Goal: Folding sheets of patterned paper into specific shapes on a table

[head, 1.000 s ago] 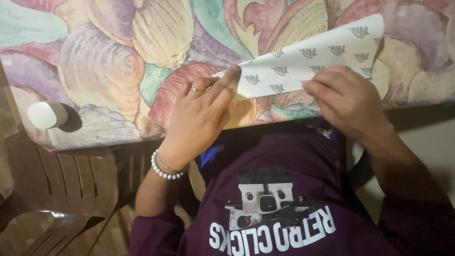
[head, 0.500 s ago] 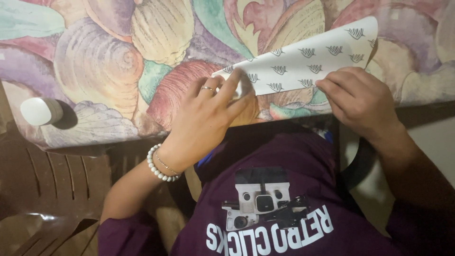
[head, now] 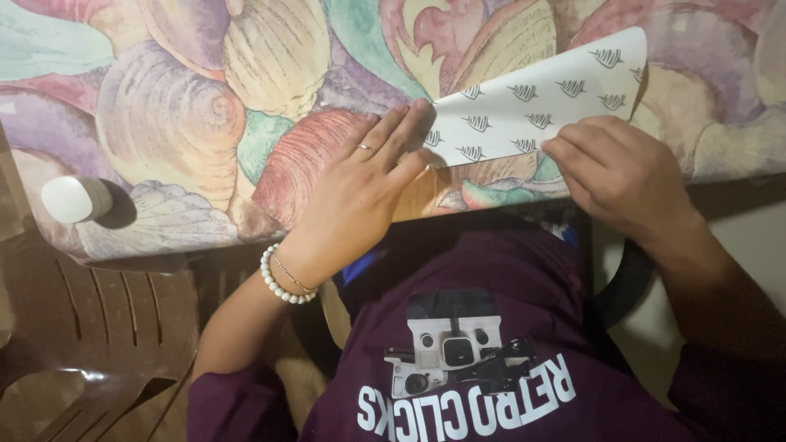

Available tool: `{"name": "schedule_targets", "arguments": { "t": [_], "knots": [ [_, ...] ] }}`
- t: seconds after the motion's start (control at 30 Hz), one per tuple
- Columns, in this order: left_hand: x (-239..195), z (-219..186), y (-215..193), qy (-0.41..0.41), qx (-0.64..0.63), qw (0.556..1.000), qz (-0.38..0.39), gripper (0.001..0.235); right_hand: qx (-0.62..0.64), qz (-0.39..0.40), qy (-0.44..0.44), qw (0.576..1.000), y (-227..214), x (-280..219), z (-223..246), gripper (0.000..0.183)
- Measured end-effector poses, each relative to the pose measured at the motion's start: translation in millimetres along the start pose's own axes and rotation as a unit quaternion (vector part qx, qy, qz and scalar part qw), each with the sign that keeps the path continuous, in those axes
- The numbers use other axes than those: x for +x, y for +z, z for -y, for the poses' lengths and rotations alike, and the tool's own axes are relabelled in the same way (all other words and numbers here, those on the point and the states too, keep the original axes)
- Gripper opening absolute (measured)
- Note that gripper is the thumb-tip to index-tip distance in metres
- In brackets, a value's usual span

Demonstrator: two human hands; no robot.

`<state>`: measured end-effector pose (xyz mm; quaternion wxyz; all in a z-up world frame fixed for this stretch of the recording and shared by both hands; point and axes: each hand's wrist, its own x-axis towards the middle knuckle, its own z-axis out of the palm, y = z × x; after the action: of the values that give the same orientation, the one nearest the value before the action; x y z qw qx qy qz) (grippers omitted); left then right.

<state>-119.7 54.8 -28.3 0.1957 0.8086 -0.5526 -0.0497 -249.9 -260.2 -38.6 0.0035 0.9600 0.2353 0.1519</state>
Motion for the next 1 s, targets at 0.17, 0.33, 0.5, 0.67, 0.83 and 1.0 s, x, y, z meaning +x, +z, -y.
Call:
{"name": "schedule_targets", "arguments": {
  "t": [0.17,0.33,0.5,0.67,0.83,1.0],
  "knots": [
    [6.3,-9.9,1.9,-0.020,0.129,0.991,0.031,0.046,-0.012,0.048,-0.008,0.999,-13.4,19.3,-1.4,0.021],
    [9.4,-20.4,4.8,-0.040,0.222,0.973,0.052,0.042,-0.094,0.125,-0.013,0.988,-7.1,61.4,9.0,0.060],
    [9.0,-23.0,5.2,-0.042,0.229,0.972,0.043,0.045,-0.136,0.106,-0.003,0.985,10.6,90.7,18.8,0.054],
    [5.2,-18.8,5.6,-0.049,0.193,0.979,0.054,0.046,-0.054,0.168,0.050,0.983,6.6,93.2,-4.6,0.051],
    [5.1,-15.0,9.2,-0.060,0.118,0.990,0.051,0.048,-0.007,0.105,0.126,0.986,22.7,38.7,-66.9,0.020],
    [4.7,-13.5,5.0,-0.035,0.125,0.990,0.050,0.090,0.082,0.064,0.243,0.964,11.6,-7.6,-104.7,0.058]
  ]
}}
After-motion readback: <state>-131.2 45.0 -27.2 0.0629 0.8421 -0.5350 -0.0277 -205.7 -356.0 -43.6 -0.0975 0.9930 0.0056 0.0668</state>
